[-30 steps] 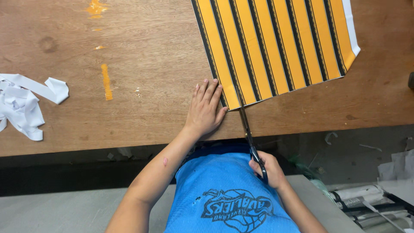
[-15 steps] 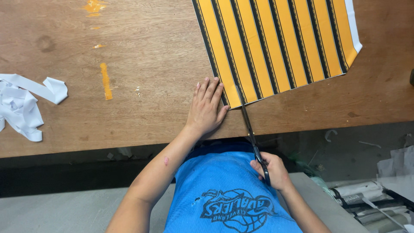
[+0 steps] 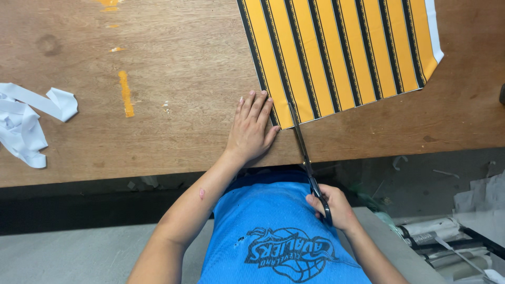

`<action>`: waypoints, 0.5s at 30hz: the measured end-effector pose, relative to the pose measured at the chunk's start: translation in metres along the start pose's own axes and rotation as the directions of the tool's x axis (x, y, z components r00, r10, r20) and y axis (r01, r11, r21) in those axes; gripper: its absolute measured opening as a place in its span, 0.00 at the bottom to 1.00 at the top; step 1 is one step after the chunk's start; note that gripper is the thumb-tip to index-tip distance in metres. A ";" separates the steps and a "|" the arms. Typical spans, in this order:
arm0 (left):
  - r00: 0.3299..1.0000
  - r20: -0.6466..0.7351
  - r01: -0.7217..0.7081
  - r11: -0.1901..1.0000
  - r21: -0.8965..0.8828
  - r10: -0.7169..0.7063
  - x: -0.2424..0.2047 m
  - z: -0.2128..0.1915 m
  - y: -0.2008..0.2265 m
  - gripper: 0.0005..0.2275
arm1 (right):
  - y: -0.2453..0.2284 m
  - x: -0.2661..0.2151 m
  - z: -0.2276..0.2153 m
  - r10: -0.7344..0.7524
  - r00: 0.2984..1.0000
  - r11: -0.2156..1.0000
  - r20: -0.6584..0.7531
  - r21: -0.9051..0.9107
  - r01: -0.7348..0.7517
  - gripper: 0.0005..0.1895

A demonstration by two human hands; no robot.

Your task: The person uses shears to cut a large sheet of yellow and black striped fabric into long strips on a wooden table. They repeatedly trim the edges and separate strips, stacking the cut pieces on the right side of the table.

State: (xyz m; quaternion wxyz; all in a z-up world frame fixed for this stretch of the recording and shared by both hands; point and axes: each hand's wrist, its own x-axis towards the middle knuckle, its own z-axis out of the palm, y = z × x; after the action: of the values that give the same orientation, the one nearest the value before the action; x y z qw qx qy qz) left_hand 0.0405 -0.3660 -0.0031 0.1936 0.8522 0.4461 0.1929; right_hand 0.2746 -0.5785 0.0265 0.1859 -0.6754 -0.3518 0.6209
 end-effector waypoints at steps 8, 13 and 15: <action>1.000 -0.017 -0.005 1.000 0.001 0.005 0.003 -0.001 -0.001 0.33 | -0.025 0.037 -0.004 -0.072 0.997 0.996 0.018 0.045 0.071 0.22; 1.000 0.003 0.004 1.000 -0.003 -0.004 0.002 0.000 -0.001 0.33 | -0.037 0.047 -0.003 -0.084 0.996 0.996 -0.009 -0.013 0.084 0.23; 1.000 0.007 0.004 1.000 0.000 -0.004 0.002 0.000 -0.001 0.33 | -0.038 0.048 -0.002 -0.091 0.996 0.996 -0.009 -0.012 0.091 0.23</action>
State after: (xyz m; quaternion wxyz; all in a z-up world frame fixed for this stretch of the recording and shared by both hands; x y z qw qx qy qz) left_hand 0.0405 -0.3639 -0.0033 0.1954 0.8519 0.4473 0.1896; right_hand 0.2665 -0.5185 0.0193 0.2116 -0.6628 -0.3848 0.6065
